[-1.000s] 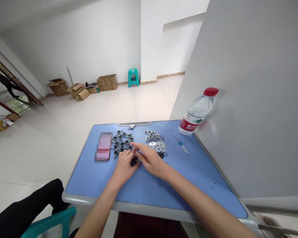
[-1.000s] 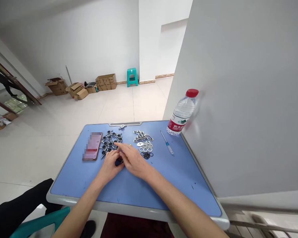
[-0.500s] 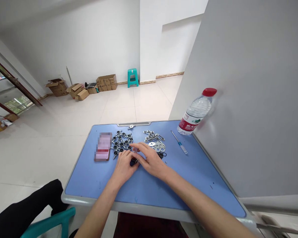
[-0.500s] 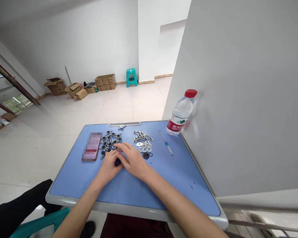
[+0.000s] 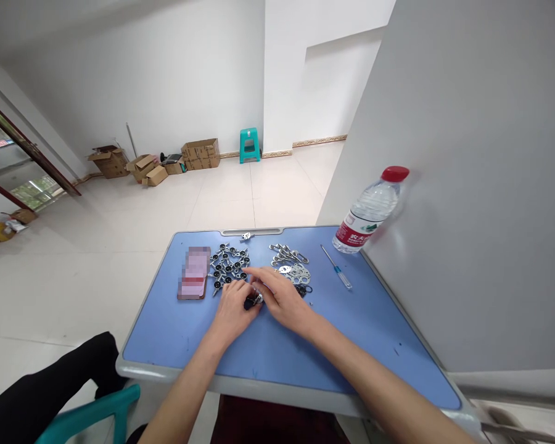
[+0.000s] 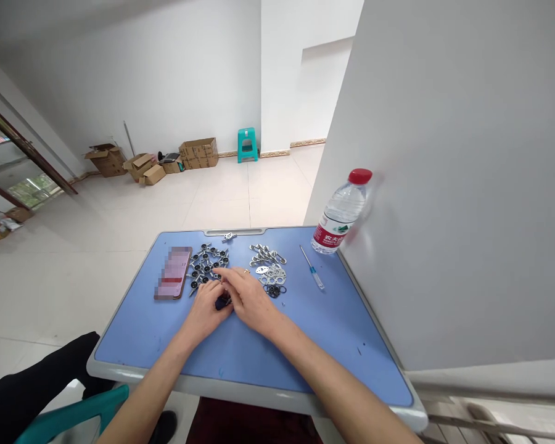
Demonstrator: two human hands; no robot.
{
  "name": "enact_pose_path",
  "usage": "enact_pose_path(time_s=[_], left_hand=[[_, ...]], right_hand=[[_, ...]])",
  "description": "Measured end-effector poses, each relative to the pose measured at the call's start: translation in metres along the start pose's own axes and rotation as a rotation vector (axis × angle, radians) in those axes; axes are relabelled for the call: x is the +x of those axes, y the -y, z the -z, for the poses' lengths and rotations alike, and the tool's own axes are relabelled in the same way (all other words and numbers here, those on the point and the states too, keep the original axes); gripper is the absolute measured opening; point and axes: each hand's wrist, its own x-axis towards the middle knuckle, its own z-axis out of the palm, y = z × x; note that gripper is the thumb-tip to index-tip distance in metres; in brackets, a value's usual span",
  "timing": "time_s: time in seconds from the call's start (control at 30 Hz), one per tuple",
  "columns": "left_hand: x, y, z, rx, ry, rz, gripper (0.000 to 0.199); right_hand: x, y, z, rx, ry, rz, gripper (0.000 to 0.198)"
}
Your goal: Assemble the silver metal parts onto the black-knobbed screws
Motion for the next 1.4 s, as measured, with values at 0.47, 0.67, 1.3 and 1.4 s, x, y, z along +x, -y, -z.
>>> enact_pose_path(time_s=[0.47,0.67,1.3,1.4], left_hand=[[0.001,0.0,0.001,-0.004,0.007,0.004,0.006],[0.001,0.0,0.001,0.007,0.001,0.003,0.009],[-0.003,-0.003,0.008,-0.076,-0.028,-0.006,0.007],[-0.003,-0.003,0.007,-0.075,-0.026,-0.008,0.007]], right_hand=[[-0.002,-0.003,-0.001,-0.02,0.095,-0.128,0.038],[-0.001,-0.003,-0.003,0.067,0.073,-0.124,0.035],[0.007,-0.007,0.024,-0.382,0.582,-0.319,0.016],[0.007,-0.007,0.022,-0.426,0.603,-0.304,0.017]])
